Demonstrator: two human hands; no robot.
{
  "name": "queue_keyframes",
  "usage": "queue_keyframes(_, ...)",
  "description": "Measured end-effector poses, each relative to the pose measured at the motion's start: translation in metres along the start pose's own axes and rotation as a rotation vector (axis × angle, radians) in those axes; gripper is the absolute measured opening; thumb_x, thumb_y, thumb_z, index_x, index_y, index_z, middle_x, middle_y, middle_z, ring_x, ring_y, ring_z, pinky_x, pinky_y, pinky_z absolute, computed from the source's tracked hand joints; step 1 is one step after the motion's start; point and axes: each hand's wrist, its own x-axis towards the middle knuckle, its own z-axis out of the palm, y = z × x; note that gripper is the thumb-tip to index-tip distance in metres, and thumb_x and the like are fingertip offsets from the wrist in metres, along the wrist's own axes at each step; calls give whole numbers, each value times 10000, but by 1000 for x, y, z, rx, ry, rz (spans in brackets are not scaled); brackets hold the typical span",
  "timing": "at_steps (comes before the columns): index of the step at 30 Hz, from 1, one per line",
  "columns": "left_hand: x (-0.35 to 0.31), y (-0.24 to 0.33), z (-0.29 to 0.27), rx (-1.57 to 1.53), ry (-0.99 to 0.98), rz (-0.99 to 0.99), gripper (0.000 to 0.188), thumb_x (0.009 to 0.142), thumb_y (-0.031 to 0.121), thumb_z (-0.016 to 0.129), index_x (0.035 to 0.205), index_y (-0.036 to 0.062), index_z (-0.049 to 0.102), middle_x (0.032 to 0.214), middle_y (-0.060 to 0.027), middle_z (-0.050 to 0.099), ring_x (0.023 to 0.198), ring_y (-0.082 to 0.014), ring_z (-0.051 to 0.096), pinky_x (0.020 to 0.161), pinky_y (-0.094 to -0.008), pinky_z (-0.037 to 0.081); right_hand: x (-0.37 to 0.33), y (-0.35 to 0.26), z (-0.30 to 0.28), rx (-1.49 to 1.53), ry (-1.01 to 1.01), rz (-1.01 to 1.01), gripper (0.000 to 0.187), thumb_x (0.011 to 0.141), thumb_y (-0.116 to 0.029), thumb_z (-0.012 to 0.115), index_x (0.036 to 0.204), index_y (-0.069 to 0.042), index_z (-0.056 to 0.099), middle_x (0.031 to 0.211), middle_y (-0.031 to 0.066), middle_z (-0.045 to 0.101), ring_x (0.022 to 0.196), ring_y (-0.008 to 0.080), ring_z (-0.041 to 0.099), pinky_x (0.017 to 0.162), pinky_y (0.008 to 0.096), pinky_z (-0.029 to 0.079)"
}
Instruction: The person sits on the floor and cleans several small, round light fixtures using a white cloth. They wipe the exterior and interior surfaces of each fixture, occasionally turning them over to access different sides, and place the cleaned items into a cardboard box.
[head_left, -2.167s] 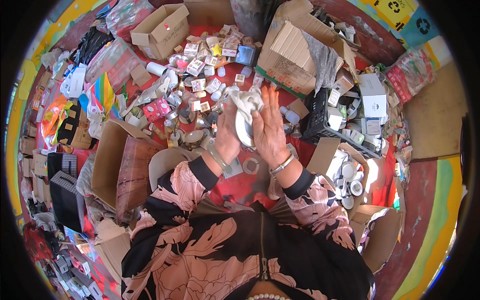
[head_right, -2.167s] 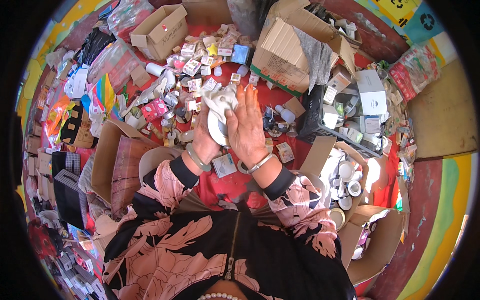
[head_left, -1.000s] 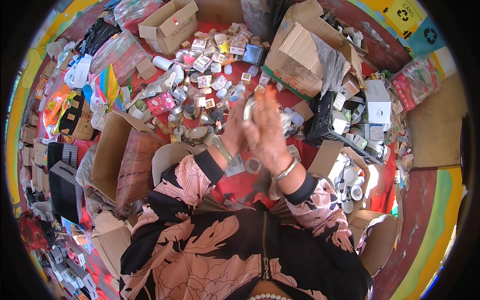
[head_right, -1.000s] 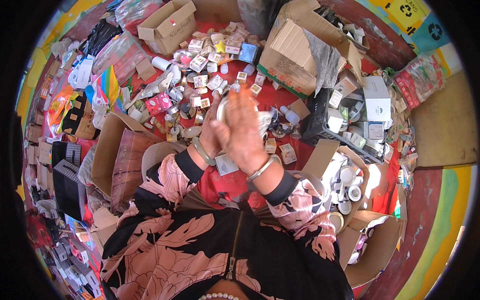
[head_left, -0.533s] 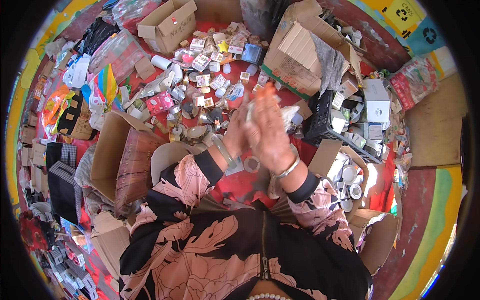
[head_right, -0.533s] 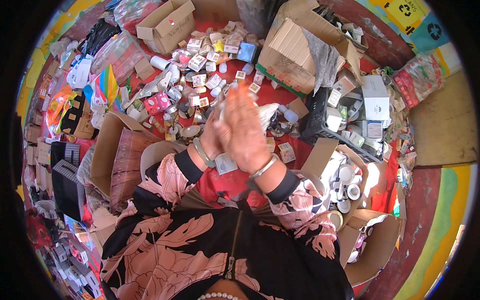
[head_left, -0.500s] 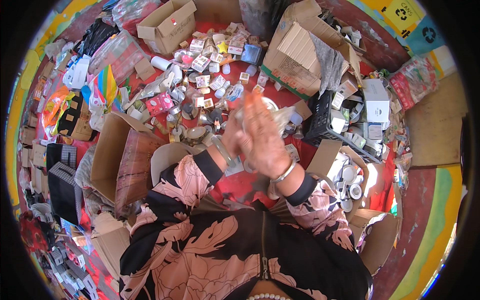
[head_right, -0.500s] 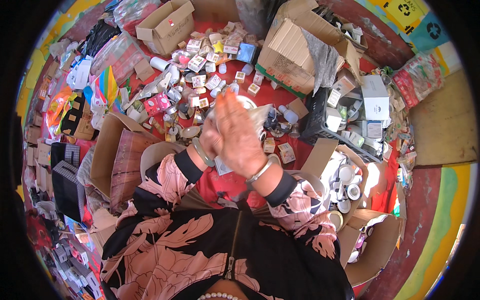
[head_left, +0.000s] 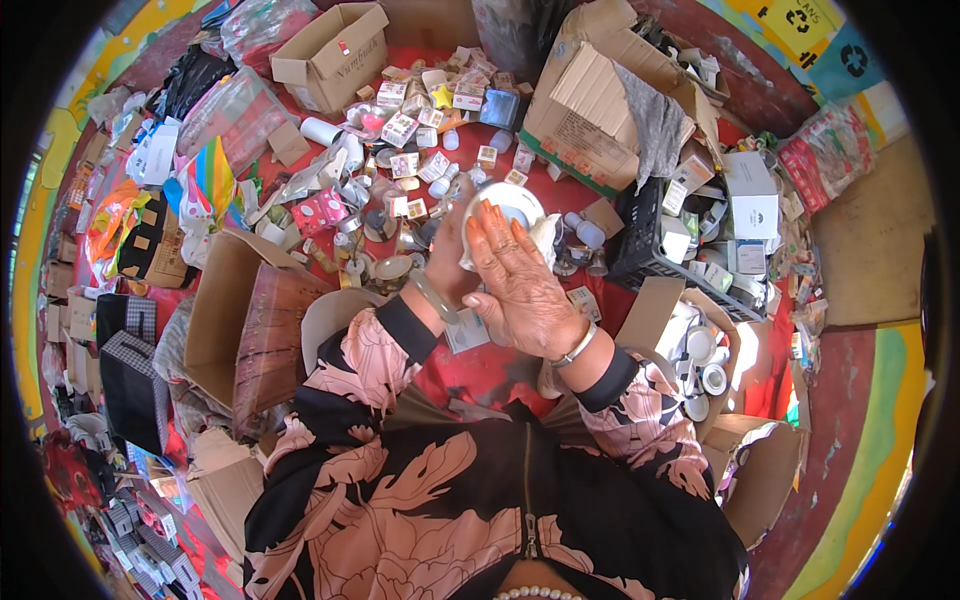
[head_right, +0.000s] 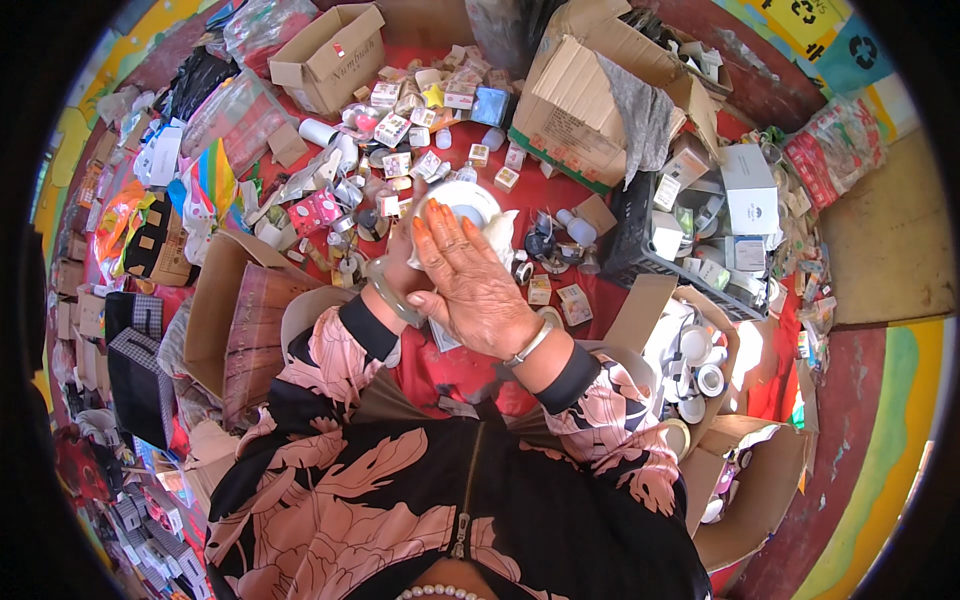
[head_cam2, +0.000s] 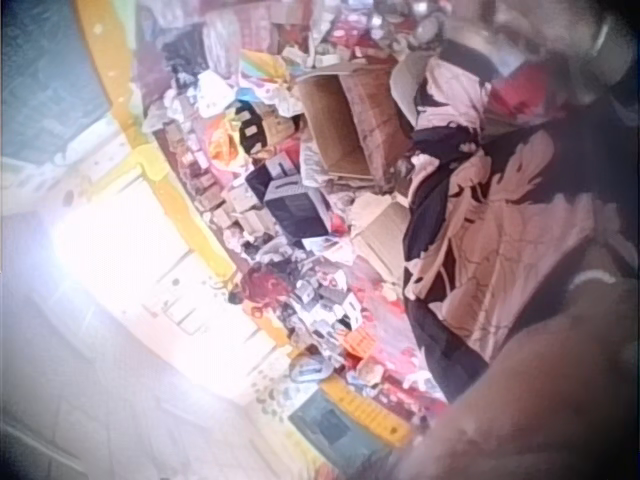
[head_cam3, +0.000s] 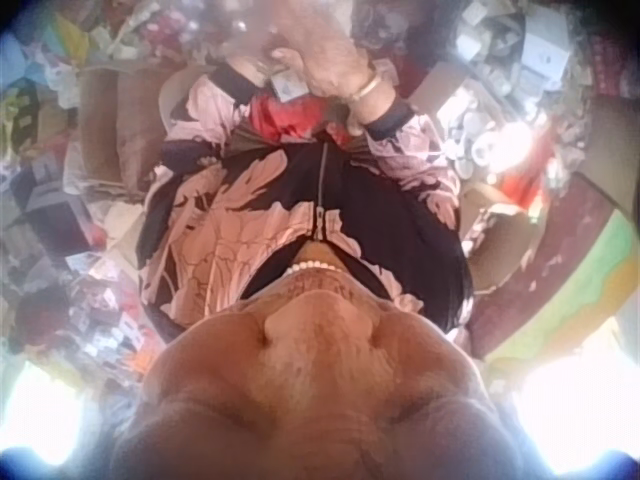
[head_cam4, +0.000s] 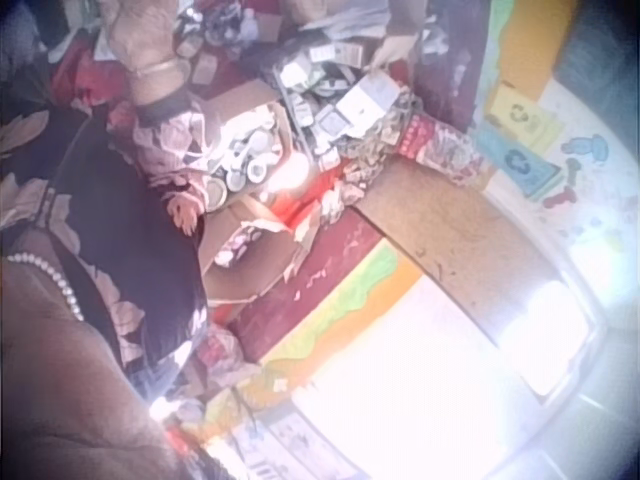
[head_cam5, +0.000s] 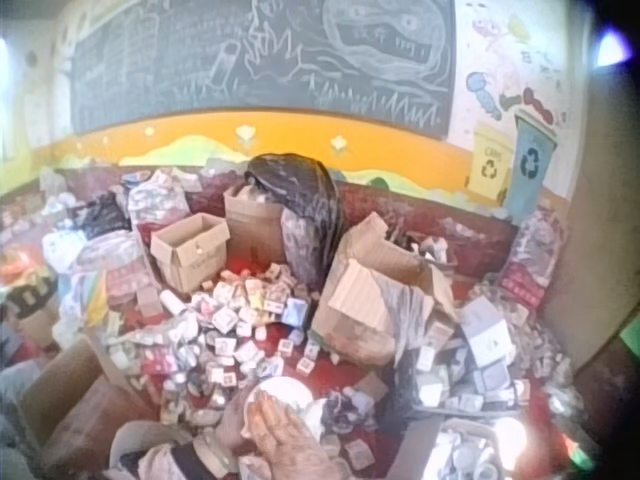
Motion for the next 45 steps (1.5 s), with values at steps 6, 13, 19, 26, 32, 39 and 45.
queue_keyframes(6,3,9,9,213,-57,-123,402,981,280,342,1269,6,401,1197,-108,536,1065,-182,540,945,-290,415,9,21,-3,-173,186,153,714,849,-329,528,1372,49,222,1426,273,185,1343,382,167,1101,440,123)
queue_keyframes(13,5,17,-1,-602,44,-407,474,970,418,303,1150,32,509,1051,-86,592,954,-167,579,836,-295,479,3,0,0,-89,14,-5,721,812,-341,557,1369,14,267,1415,237,245,1326,370,226,1083,451,184)
queue_keyframes(19,8,9,14,-992,50,-571,418,973,375,325,1140,41,513,1027,-71,600,946,-178,590,817,-310,492,-2,44,7,160,343,261,533,928,-340,425,1326,9,365,1373,207,341,1285,311,327,1049,351,255)
queue_keyframes(26,-3,18,24,-763,8,-589,455,960,404,360,1076,8,553,948,-66,620,849,-124,608,716,-259,505,5,44,-6,1308,467,902,440,924,-417,462,1061,-18,587,960,52,615,866,139,584,758,252,468)
queue_keyframes(32,11,19,25,-592,151,-397,461,962,400,358,1096,-3,536,997,-72,620,873,-114,606,745,-229,497,3,48,11,1663,554,906,416,931,-389,455,1125,-28,524,1008,77,606,868,182,598,753,327,512)
queue_keyframes(39,16,27,20,-115,244,-244,477,965,399,340,1075,-8,566,948,-77,636,852,-122,615,749,-237,492,3,48,7,1916,469,730,452,966,-383,331,1193,-19,472,1118,96,566,996,196,560,884,338,443)
queue_keyframes(45,12,10,14,-224,-111,-359,404,961,348,403,1031,-7,583,918,-57,630,814,-109,607,720,-234,491,0,58,-12,1784,379,897,367,945,-315,404,1079,3,530,975,81,605,872,191,592,792,322,484)
